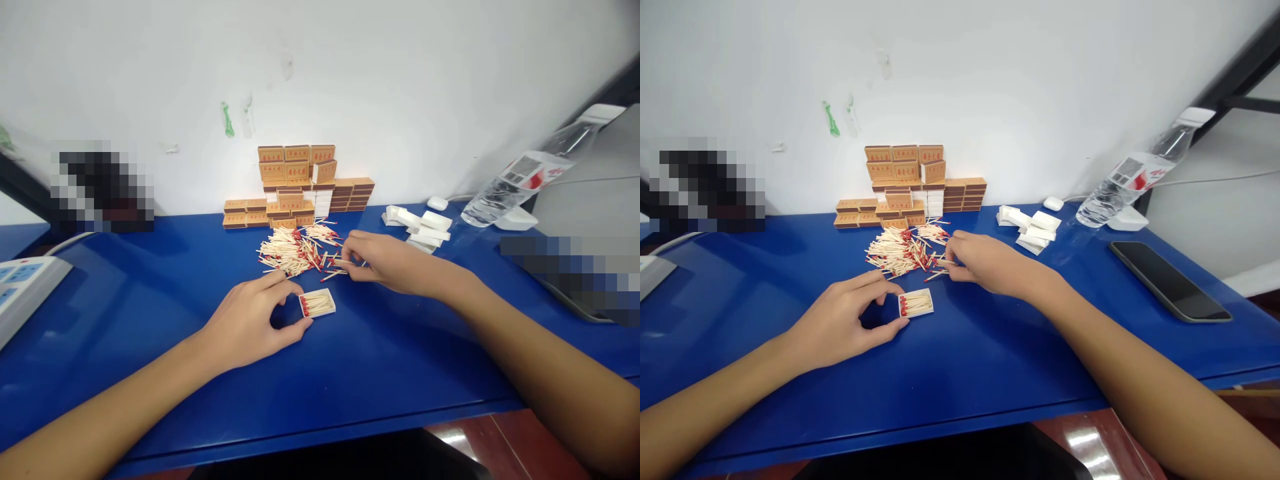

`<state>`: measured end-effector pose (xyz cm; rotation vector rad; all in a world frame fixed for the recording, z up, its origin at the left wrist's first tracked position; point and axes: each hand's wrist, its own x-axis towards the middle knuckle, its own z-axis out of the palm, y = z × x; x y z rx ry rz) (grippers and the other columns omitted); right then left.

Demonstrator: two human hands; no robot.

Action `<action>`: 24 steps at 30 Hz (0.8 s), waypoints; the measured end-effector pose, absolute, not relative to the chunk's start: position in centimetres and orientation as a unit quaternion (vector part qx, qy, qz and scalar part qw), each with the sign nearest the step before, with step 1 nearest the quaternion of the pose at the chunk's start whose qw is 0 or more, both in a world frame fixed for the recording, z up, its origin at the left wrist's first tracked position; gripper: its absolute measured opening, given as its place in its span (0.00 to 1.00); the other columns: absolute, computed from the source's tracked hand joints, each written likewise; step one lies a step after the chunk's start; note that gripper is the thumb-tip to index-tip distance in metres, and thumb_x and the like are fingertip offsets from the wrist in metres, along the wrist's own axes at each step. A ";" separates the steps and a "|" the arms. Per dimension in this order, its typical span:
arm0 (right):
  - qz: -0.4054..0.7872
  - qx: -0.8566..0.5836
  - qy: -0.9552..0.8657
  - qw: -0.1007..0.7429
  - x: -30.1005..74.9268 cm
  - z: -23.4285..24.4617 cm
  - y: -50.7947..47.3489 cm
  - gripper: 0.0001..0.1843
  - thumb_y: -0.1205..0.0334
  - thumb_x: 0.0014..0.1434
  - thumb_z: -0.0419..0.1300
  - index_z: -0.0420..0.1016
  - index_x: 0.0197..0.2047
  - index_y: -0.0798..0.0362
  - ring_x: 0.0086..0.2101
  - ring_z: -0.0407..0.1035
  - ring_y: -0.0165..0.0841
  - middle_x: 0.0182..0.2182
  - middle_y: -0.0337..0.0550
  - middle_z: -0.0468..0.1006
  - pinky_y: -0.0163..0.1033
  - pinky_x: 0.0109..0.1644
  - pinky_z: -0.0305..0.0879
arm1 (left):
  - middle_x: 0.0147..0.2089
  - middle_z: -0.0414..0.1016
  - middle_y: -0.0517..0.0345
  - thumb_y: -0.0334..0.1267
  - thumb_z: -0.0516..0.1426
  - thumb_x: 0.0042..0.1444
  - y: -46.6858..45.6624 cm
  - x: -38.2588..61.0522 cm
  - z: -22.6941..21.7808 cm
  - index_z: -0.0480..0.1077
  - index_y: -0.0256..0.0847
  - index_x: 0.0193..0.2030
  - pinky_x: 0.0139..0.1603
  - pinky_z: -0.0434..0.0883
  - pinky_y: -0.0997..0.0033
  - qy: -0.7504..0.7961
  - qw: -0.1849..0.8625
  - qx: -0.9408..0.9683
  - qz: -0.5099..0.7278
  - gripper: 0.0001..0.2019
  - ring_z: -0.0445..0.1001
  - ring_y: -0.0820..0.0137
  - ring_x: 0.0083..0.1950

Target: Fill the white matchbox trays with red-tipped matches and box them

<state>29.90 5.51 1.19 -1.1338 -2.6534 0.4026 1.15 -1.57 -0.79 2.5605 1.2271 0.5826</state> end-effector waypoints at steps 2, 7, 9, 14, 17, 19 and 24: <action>0.137 -0.374 -0.907 0.140 29.9 1.5 5.2 0.08 0.59 0.71 0.57 0.69 0.38 0.52 0.34 0.66 0.33 0.37 0.42 0.72 0.39 0.39 0.60 | 0.39 0.73 0.60 0.47 0.63 0.63 -1.5 1.0 -0.8 0.77 0.44 0.49 0.35 0.67 0.68 0.417 0.122 0.879 0.198 0.12 0.72 0.70 0.34; 0.182 -0.332 -0.914 0.147 28.0 2.3 3.2 0.06 0.61 0.71 0.60 0.70 0.40 0.52 0.34 0.67 0.31 0.38 0.40 0.73 0.37 0.38 0.60 | 0.38 0.72 0.61 0.45 0.64 0.63 -1.4 1.0 -0.8 0.77 0.44 0.48 0.37 0.67 0.68 0.415 0.130 0.878 0.200 0.11 0.72 0.70 0.35; 0.188 -0.319 -0.922 0.113 26.8 2.3 2.1 0.05 0.64 0.69 0.62 0.71 0.39 0.52 0.34 0.68 0.32 0.39 0.41 0.75 0.37 0.38 0.60 | 0.38 0.72 0.60 0.45 0.64 0.63 -1.4 1.0 -0.8 0.77 0.43 0.47 0.36 0.67 0.68 0.415 0.131 0.877 0.202 0.11 0.72 0.70 0.35; 0.126 -0.339 -0.931 0.054 25.1 2.0 0.6 0.03 0.66 0.70 0.61 0.74 0.40 0.55 0.34 0.69 0.33 0.41 0.45 0.76 0.39 0.36 0.59 | 0.38 0.73 0.60 0.45 0.64 0.63 -1.3 1.1 -0.7 0.77 0.43 0.47 0.36 0.67 0.68 0.409 0.133 0.880 0.201 0.11 0.72 0.69 0.36; 0.146 -0.329 -0.930 0.072 25.6 2.2 0.7 0.07 0.59 0.72 0.61 0.75 0.45 0.55 0.36 0.71 0.34 0.44 0.46 0.77 0.39 0.37 0.60 | 0.38 0.73 0.60 0.45 0.64 0.63 -1.3 1.0 -0.6 0.77 0.43 0.47 0.35 0.67 0.68 0.410 0.133 0.880 0.202 0.11 0.72 0.70 0.35; 0.164 -0.322 -0.928 0.090 26.3 2.5 1.1 0.10 0.55 0.72 0.62 0.75 0.47 0.54 0.37 0.71 0.35 0.44 0.45 0.78 0.40 0.38 0.61 | 0.39 0.73 0.60 0.46 0.64 0.63 -1.3 1.0 -0.6 0.77 0.43 0.48 0.35 0.67 0.69 0.410 0.131 0.879 0.202 0.12 0.72 0.70 0.35; 0.182 -0.313 -0.928 0.091 27.2 2.9 1.7 0.07 0.58 0.72 0.61 0.77 0.44 0.53 0.37 0.70 0.34 0.42 0.44 0.77 0.39 0.40 0.62 | 0.39 0.73 0.60 0.47 0.65 0.63 -1.4 0.9 -0.4 0.76 0.44 0.49 0.36 0.68 0.69 0.404 0.134 0.877 0.224 0.13 0.72 0.70 0.36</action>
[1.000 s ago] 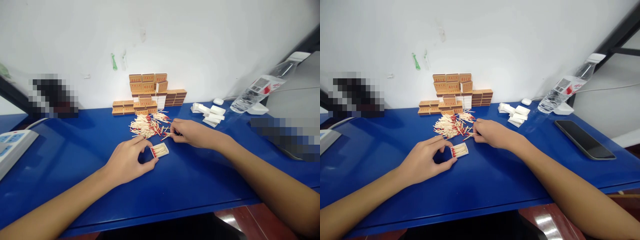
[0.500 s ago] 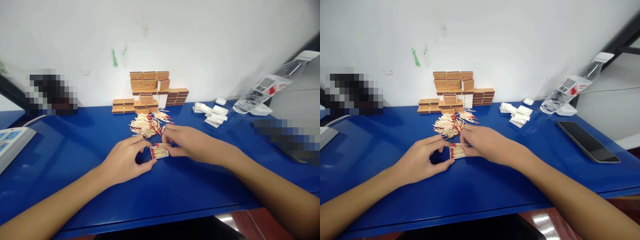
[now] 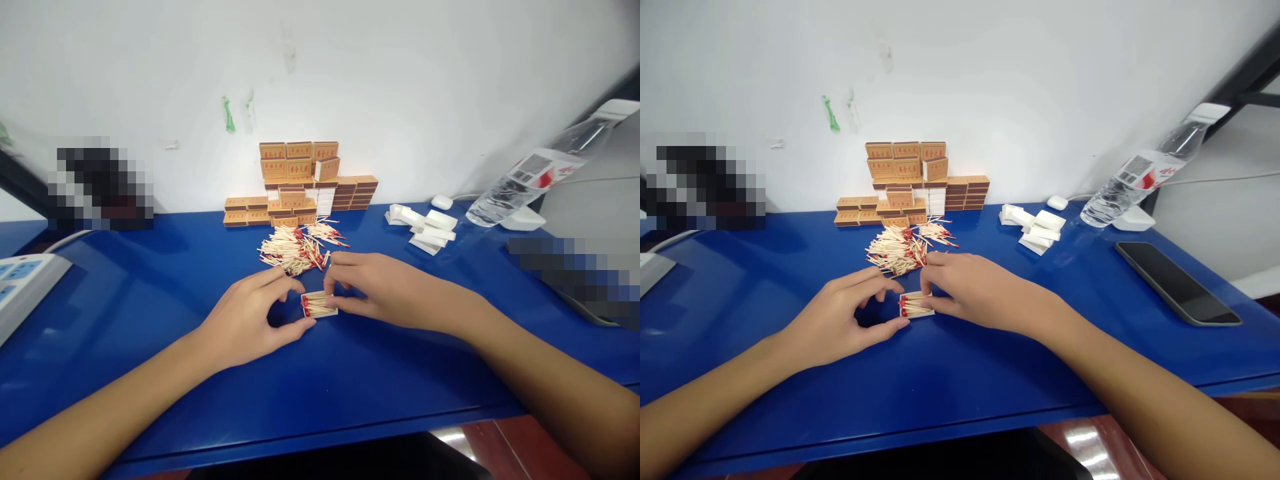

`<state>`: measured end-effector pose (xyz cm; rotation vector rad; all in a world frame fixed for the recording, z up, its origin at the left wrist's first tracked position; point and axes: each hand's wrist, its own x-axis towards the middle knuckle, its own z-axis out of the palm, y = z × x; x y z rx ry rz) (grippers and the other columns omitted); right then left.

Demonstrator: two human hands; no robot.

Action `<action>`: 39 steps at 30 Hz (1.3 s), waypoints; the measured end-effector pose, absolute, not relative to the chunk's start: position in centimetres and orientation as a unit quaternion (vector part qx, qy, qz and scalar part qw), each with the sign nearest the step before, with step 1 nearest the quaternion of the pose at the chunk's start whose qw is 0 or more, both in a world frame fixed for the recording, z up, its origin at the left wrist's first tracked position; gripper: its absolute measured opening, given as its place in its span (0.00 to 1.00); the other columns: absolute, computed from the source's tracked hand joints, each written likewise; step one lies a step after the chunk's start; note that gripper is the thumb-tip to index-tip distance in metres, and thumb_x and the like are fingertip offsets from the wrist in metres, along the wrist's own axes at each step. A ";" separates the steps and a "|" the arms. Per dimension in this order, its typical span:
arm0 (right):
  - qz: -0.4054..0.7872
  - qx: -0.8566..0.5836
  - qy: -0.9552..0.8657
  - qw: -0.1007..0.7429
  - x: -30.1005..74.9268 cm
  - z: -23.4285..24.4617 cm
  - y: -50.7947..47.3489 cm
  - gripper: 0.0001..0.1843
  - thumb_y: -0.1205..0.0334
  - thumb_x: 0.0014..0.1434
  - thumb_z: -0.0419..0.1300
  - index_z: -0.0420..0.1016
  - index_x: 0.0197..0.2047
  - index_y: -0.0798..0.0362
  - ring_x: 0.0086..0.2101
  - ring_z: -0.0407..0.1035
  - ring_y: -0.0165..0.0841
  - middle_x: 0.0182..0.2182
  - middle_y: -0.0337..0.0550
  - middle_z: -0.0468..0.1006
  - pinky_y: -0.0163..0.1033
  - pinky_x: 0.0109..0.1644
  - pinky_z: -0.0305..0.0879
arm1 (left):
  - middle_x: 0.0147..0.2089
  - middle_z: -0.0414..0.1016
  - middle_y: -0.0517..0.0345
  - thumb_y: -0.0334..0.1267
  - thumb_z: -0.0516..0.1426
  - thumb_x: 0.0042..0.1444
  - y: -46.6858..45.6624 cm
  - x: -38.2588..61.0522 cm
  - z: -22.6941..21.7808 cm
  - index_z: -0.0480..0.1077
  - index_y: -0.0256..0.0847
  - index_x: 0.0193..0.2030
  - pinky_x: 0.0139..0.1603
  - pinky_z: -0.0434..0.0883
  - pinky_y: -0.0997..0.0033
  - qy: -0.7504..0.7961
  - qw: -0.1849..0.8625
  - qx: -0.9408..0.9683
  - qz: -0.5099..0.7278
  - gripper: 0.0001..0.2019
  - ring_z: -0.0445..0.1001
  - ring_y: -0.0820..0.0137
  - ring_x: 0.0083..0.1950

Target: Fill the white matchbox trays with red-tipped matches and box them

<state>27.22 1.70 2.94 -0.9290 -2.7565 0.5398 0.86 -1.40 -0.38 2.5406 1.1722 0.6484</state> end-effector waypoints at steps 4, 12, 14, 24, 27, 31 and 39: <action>0.202 -0.318 -0.921 0.096 26.6 2.6 1.4 0.08 0.58 0.73 0.60 0.78 0.44 0.53 0.35 0.70 0.33 0.41 0.43 0.77 0.39 0.39 0.61 | 0.40 0.73 0.61 0.46 0.65 0.64 -1.5 0.8 -0.3 0.76 0.44 0.47 0.37 0.69 0.69 0.392 0.133 0.876 0.247 0.10 0.72 0.71 0.36; 0.227 -0.321 -0.913 0.111 25.7 2.0 1.0 0.06 0.63 0.71 0.61 0.80 0.43 0.53 0.36 0.72 0.32 0.41 0.43 0.78 0.38 0.39 0.62 | 0.46 0.74 0.56 0.50 0.66 0.64 -1.2 0.9 -0.9 0.76 0.43 0.51 0.46 0.73 0.62 0.388 0.131 0.881 0.235 0.16 0.76 0.64 0.45; 0.208 -0.327 -0.915 0.109 25.8 2.1 1.0 0.07 0.63 0.71 0.60 0.80 0.44 0.53 0.35 0.71 0.32 0.41 0.44 0.77 0.38 0.39 0.61 | 0.44 0.74 0.56 0.47 0.65 0.65 -1.2 0.9 -1.0 0.76 0.43 0.49 0.45 0.72 0.63 0.387 0.137 0.883 0.228 0.12 0.76 0.65 0.44; 0.175 -0.322 -0.924 0.109 25.8 1.7 1.0 0.08 0.64 0.72 0.58 0.80 0.45 0.54 0.36 0.70 0.32 0.41 0.43 0.75 0.39 0.38 0.58 | 0.43 0.73 0.56 0.47 0.65 0.65 -1.2 0.8 -0.9 0.75 0.43 0.47 0.43 0.71 0.63 0.383 0.134 0.887 0.221 0.11 0.75 0.65 0.43; 0.156 -0.322 -0.928 0.103 25.8 1.6 1.0 0.11 0.62 0.74 0.56 0.80 0.45 0.53 0.36 0.70 0.33 0.41 0.44 0.75 0.39 0.38 0.58 | 0.43 0.74 0.56 0.47 0.65 0.65 -1.2 0.8 -0.9 0.75 0.44 0.47 0.43 0.71 0.64 0.382 0.130 0.888 0.219 0.11 0.75 0.64 0.44; 0.158 -0.328 -0.927 0.088 25.9 2.1 0.9 0.11 0.62 0.74 0.56 0.79 0.46 0.53 0.36 0.70 0.34 0.41 0.44 0.75 0.40 0.39 0.59 | 0.43 0.74 0.56 0.47 0.65 0.65 -1.2 0.8 -0.9 0.75 0.43 0.47 0.43 0.71 0.64 0.380 0.128 0.889 0.222 0.12 0.76 0.65 0.43; 0.147 -0.330 -0.929 0.078 26.6 2.5 1.2 0.08 0.64 0.73 0.56 0.76 0.43 0.54 0.36 0.70 0.35 0.41 0.45 0.75 0.42 0.41 0.62 | 0.44 0.75 0.55 0.47 0.64 0.65 -1.3 0.7 -0.8 0.76 0.43 0.48 0.43 0.72 0.63 0.385 0.121 0.888 0.220 0.12 0.76 0.64 0.44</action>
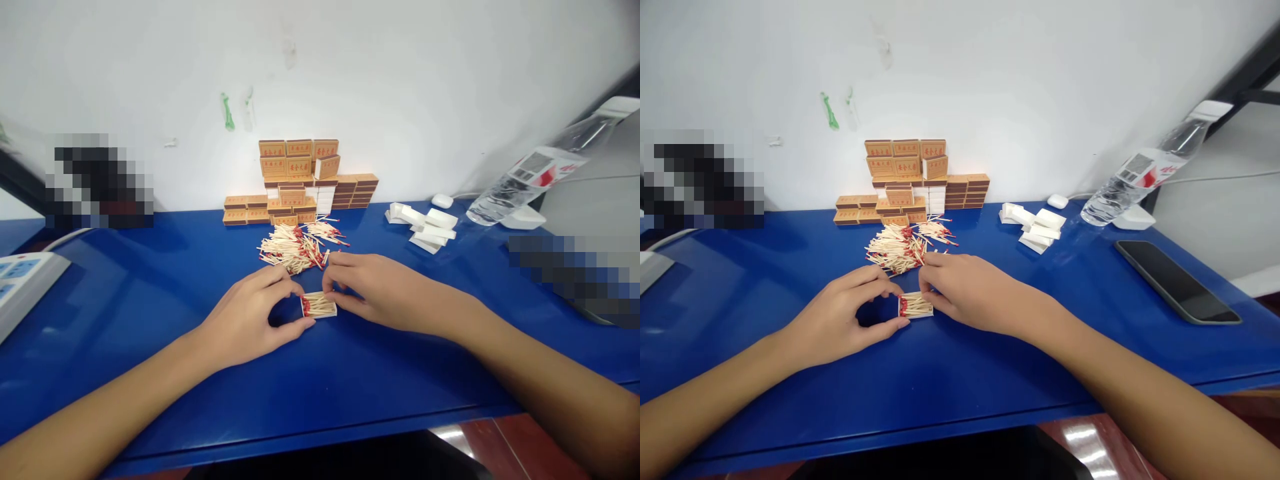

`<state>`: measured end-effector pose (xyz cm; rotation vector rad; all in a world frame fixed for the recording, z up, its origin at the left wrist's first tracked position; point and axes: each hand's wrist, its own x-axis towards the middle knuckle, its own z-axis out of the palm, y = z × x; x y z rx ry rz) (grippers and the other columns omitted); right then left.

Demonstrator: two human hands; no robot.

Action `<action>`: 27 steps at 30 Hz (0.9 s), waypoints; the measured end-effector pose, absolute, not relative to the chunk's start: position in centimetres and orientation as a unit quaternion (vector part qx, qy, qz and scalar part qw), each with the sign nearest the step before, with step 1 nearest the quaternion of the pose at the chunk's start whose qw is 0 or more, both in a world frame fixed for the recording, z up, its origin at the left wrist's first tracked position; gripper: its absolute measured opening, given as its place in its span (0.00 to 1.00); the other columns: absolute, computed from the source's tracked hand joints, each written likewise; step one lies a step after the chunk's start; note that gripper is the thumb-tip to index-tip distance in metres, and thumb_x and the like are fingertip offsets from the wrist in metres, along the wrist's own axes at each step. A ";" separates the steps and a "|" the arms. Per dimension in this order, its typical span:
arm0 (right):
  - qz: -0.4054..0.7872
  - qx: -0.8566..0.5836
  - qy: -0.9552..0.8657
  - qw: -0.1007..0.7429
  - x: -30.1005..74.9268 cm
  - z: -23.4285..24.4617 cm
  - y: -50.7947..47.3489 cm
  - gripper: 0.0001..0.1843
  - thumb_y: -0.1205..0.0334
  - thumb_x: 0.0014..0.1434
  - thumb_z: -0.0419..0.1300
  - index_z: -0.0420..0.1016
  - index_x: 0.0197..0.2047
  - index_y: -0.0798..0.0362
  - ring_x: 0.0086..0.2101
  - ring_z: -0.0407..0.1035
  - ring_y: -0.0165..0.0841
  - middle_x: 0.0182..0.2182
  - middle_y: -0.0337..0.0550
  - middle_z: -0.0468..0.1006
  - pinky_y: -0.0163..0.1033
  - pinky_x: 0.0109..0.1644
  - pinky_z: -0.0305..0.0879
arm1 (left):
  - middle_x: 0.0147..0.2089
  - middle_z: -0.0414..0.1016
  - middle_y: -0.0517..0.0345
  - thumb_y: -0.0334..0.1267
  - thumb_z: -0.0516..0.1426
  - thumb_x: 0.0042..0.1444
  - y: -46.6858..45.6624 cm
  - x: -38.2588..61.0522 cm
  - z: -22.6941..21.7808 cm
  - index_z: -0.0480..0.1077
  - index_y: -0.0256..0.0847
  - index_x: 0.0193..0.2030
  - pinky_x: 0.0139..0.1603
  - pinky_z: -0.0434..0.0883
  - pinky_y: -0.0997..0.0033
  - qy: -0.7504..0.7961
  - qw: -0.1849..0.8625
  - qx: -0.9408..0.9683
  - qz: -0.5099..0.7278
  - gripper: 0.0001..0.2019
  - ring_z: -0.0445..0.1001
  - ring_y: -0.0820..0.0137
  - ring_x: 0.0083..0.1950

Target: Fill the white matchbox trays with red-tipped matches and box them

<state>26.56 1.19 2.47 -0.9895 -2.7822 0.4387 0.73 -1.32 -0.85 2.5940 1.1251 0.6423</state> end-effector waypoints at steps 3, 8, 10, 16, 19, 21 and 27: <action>0.148 -0.332 -0.929 0.075 26.6 2.2 1.2 0.08 0.63 0.74 0.56 0.74 0.43 0.54 0.37 0.71 0.36 0.42 0.46 0.76 0.42 0.41 0.63 | 0.44 0.75 0.55 0.47 0.64 0.65 -1.3 0.8 -0.9 0.76 0.43 0.48 0.44 0.73 0.63 0.382 0.124 0.889 0.222 0.12 0.77 0.64 0.44; 0.130 -0.349 -0.926 0.059 26.4 2.1 0.8 0.09 0.61 0.75 0.54 0.73 0.44 0.54 0.37 0.71 0.36 0.43 0.47 0.77 0.42 0.41 0.62 | 0.44 0.76 0.55 0.47 0.64 0.65 -1.2 0.8 -0.9 0.75 0.43 0.47 0.44 0.73 0.63 0.382 0.130 0.887 0.224 0.11 0.77 0.64 0.44; 0.125 -0.358 -0.924 0.055 26.4 2.1 0.7 0.10 0.60 0.76 0.53 0.72 0.45 0.54 0.36 0.70 0.36 0.43 0.48 0.76 0.42 0.40 0.62 | 0.44 0.75 0.55 0.47 0.65 0.65 -1.2 0.8 -0.9 0.75 0.43 0.47 0.44 0.73 0.63 0.385 0.130 0.886 0.221 0.12 0.76 0.64 0.44; 0.165 -0.360 -0.915 0.074 25.9 2.1 0.4 0.09 0.61 0.75 0.54 0.72 0.43 0.53 0.36 0.70 0.35 0.42 0.46 0.77 0.41 0.39 0.60 | 0.44 0.75 0.56 0.47 0.65 0.64 -1.3 0.7 -0.8 0.75 0.43 0.47 0.44 0.72 0.63 0.382 0.128 0.888 0.221 0.12 0.76 0.64 0.44; 0.176 -0.357 -0.913 0.089 25.7 2.1 0.5 0.08 0.62 0.74 0.56 0.73 0.42 0.53 0.34 0.69 0.33 0.41 0.44 0.77 0.40 0.38 0.59 | 0.44 0.75 0.56 0.47 0.65 0.64 -1.4 0.6 -0.8 0.74 0.43 0.47 0.44 0.72 0.63 0.381 0.128 0.888 0.223 0.12 0.76 0.64 0.44; 0.183 -0.352 -0.911 0.112 25.6 2.0 0.6 0.07 0.64 0.73 0.57 0.74 0.41 0.53 0.35 0.69 0.32 0.41 0.44 0.77 0.39 0.38 0.59 | 0.43 0.74 0.56 0.47 0.65 0.64 -1.5 0.6 -0.7 0.74 0.42 0.46 0.43 0.72 0.63 0.380 0.128 0.889 0.222 0.12 0.75 0.64 0.43; 0.196 -0.336 -0.909 0.152 25.2 1.1 0.8 0.05 0.64 0.71 0.60 0.75 0.41 0.54 0.32 0.69 0.29 0.40 0.42 0.77 0.36 0.35 0.59 | 0.41 0.73 0.57 0.47 0.65 0.64 -1.3 0.7 -0.9 0.74 0.41 0.44 0.41 0.71 0.64 0.362 0.125 0.894 0.235 0.12 0.74 0.66 0.40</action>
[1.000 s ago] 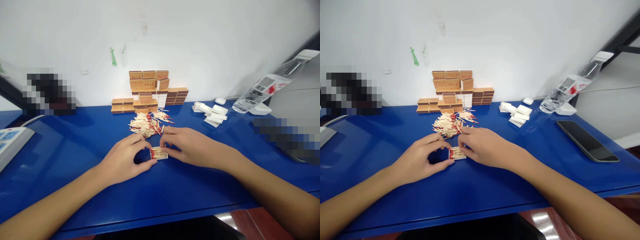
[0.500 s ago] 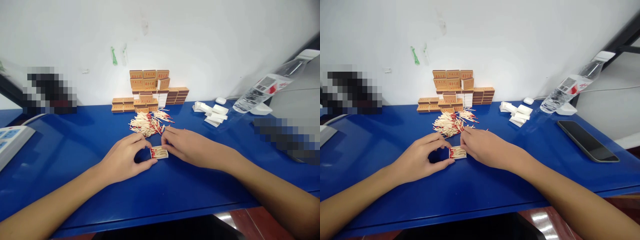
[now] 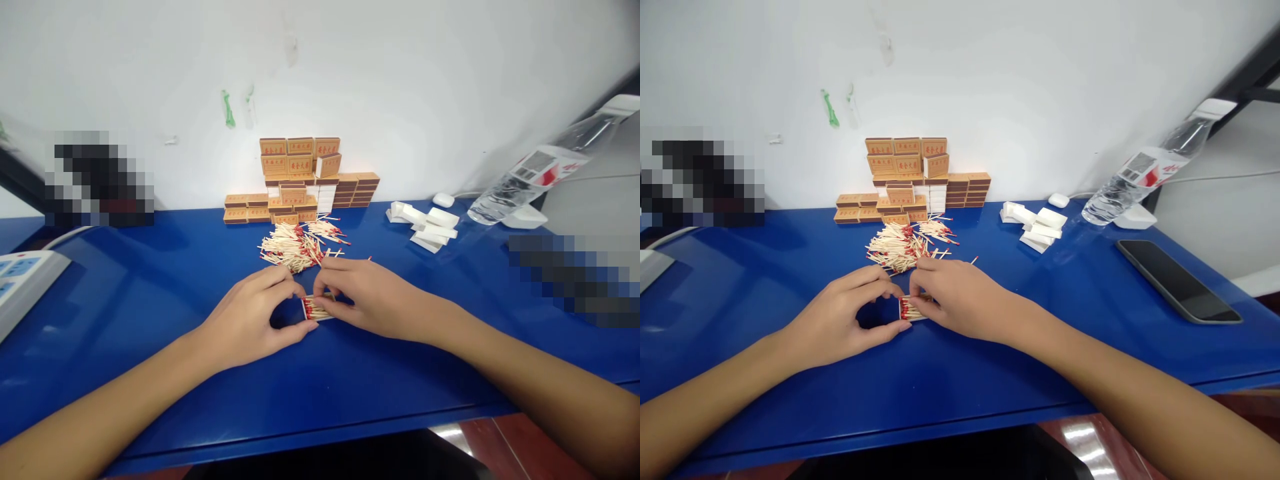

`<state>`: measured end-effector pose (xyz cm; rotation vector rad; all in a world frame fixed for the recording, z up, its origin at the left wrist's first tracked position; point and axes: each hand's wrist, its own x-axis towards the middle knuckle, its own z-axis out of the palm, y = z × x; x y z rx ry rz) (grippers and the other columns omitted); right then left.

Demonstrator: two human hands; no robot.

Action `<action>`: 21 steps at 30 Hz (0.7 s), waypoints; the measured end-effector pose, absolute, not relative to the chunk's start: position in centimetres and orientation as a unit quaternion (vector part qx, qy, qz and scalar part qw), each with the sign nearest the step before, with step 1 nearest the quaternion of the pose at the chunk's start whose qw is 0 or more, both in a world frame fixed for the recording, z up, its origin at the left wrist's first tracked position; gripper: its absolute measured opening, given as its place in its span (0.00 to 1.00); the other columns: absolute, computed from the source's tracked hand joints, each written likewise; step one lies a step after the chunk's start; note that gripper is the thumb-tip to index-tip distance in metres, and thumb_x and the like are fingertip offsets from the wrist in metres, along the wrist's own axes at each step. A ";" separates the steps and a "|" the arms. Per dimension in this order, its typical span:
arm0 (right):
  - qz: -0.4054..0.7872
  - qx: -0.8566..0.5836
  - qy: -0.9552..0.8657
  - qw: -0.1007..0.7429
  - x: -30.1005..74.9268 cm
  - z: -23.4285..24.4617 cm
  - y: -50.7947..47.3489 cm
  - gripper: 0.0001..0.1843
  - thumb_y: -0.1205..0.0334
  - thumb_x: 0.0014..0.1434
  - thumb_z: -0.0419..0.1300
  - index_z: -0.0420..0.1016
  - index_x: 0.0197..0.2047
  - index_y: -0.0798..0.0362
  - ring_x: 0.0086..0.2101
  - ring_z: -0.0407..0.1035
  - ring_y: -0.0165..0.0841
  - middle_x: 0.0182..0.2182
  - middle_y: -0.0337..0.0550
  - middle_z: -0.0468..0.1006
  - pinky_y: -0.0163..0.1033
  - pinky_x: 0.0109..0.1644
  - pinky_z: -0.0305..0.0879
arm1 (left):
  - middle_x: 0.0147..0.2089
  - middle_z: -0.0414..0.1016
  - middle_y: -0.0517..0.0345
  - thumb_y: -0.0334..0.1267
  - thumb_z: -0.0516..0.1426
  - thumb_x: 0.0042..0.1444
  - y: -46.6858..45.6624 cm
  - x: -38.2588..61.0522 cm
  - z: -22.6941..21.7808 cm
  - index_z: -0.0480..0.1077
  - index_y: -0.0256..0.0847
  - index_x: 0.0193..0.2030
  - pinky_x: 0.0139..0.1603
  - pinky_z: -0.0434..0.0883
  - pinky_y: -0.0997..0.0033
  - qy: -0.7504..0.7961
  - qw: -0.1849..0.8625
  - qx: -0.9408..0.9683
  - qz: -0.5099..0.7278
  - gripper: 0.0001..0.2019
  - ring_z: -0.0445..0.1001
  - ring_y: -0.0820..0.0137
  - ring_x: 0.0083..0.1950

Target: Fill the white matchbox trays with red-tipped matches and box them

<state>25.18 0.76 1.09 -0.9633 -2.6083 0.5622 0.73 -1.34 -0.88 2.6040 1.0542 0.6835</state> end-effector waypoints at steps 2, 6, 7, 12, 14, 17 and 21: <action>0.190 -0.326 -0.915 0.144 25.0 0.9 0.8 0.05 0.66 0.71 0.60 0.75 0.40 0.55 0.32 0.68 0.28 0.39 0.42 0.77 0.36 0.35 0.59 | 0.41 0.73 0.57 0.46 0.65 0.64 -1.3 0.8 -0.9 0.75 0.40 0.45 0.41 0.71 0.65 0.354 0.122 0.895 0.241 0.12 0.74 0.66 0.40; 0.141 -0.324 -0.926 0.134 24.6 0.7 0.8 0.06 0.66 0.71 0.59 0.75 0.40 0.55 0.32 0.69 0.29 0.39 0.43 0.77 0.36 0.35 0.59 | 0.41 0.73 0.57 0.45 0.65 0.64 -1.3 0.8 -1.0 0.75 0.40 0.45 0.40 0.71 0.65 0.349 0.120 0.897 0.245 0.11 0.74 0.66 0.39; 0.123 -0.324 -0.928 0.135 24.6 0.7 0.8 0.06 0.65 0.72 0.59 0.75 0.41 0.55 0.32 0.69 0.30 0.39 0.43 0.78 0.37 0.35 0.59 | 0.41 0.73 0.57 0.46 0.65 0.64 -1.3 0.7 -1.0 0.76 0.40 0.45 0.41 0.71 0.65 0.349 0.120 0.897 0.244 0.11 0.74 0.66 0.40; 0.084 -0.314 -0.936 0.133 24.6 0.6 0.6 0.09 0.63 0.74 0.58 0.77 0.42 0.56 0.34 0.72 0.31 0.40 0.44 0.78 0.37 0.35 0.59 | 0.40 0.73 0.56 0.46 0.65 0.65 -1.2 0.7 -1.0 0.76 0.40 0.45 0.40 0.70 0.65 0.348 0.121 0.899 0.235 0.11 0.74 0.66 0.40; 0.075 -0.314 -0.939 0.119 24.5 0.6 0.6 0.10 0.63 0.75 0.57 0.77 0.42 0.56 0.35 0.72 0.32 0.40 0.45 0.78 0.37 0.35 0.60 | 0.40 0.73 0.57 0.45 0.65 0.64 -1.2 0.7 -1.0 0.76 0.40 0.45 0.39 0.70 0.66 0.350 0.126 0.898 0.235 0.11 0.74 0.66 0.39; 0.053 -0.316 -0.943 0.090 24.2 0.7 0.5 0.13 0.62 0.76 0.55 0.77 0.41 0.57 0.35 0.73 0.33 0.40 0.47 0.78 0.38 0.34 0.59 | 0.40 0.73 0.57 0.45 0.66 0.64 -1.2 0.7 -1.0 0.76 0.39 0.46 0.39 0.70 0.66 0.354 0.129 0.897 0.232 0.11 0.73 0.66 0.39; 0.022 -0.321 -0.944 0.073 24.2 1.3 0.3 0.14 0.62 0.77 0.53 0.77 0.42 0.57 0.35 0.73 0.34 0.41 0.49 0.79 0.39 0.33 0.57 | 0.40 0.73 0.57 0.45 0.66 0.63 -1.2 0.6 -1.0 0.75 0.40 0.44 0.39 0.70 0.66 0.359 0.121 0.897 0.229 0.12 0.74 0.66 0.40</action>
